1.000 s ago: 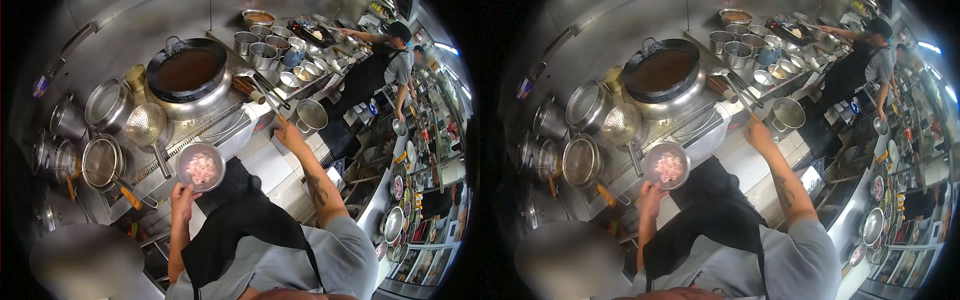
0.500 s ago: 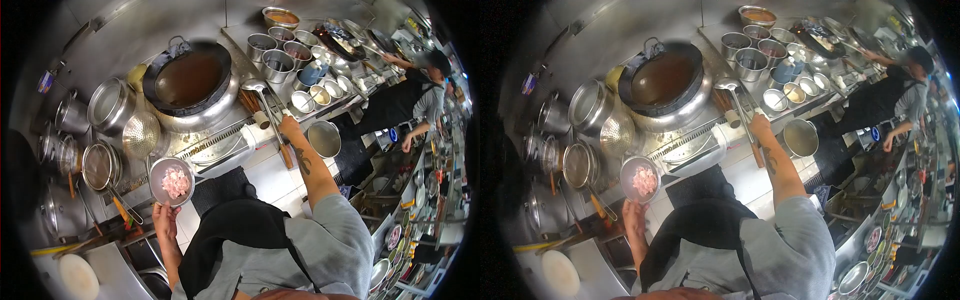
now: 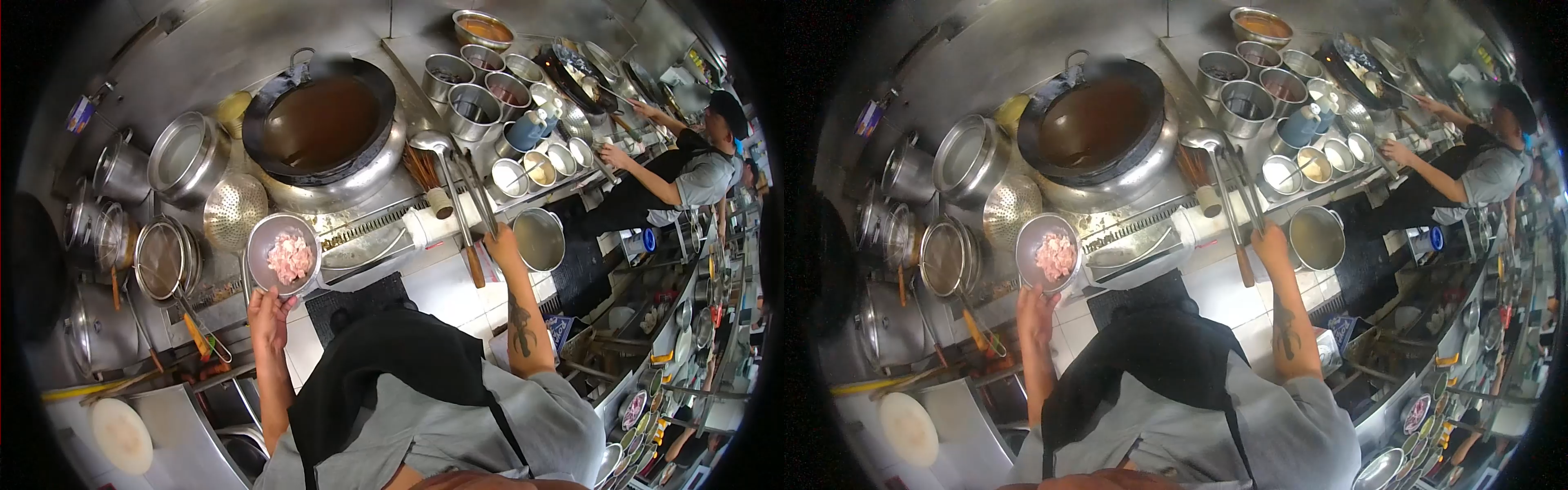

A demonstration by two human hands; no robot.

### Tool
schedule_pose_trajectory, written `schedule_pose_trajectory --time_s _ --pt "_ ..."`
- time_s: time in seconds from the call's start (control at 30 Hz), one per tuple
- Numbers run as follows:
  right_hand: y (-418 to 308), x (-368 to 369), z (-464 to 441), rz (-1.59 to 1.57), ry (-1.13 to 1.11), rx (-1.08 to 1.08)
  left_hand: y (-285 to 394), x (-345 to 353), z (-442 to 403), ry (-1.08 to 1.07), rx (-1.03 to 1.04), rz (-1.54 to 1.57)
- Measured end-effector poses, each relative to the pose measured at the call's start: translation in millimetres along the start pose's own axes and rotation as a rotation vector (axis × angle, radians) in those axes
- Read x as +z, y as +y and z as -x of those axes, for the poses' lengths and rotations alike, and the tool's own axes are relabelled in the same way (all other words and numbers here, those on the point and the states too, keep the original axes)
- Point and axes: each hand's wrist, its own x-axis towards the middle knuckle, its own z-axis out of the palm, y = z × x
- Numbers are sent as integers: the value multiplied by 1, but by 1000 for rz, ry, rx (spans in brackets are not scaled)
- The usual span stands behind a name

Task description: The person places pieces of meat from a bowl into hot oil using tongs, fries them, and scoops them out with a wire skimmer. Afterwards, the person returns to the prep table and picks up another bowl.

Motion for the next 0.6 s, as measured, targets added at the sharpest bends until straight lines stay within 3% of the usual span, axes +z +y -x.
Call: schedule_pose_trajectory --time_s 0.13,0.2,0.27,0.33,0.47,0.53,0.6 --pt "-11 -32 26 -130 -41 19 19 -2 -14 8 64 35" --pt "-23 -41 41 -408 -37 -34 28 -4 -20 22 75 47" --pt "-73 -61 55 -734 -107 15 31 -15 -31 6 96 44" --pt "-124 -71 60 -790 -271 45 39 -13 -41 -9 112 37" --pt "-217 -73 53 -524 -392 -66 40 -28 -70 -51 160 15" --pt "-232 -63 44 -367 -303 -393 45 -28 -76 -56 200 32" --pt "-284 -85 53 -293 -429 -368 49 -28 -82 -92 258 64"
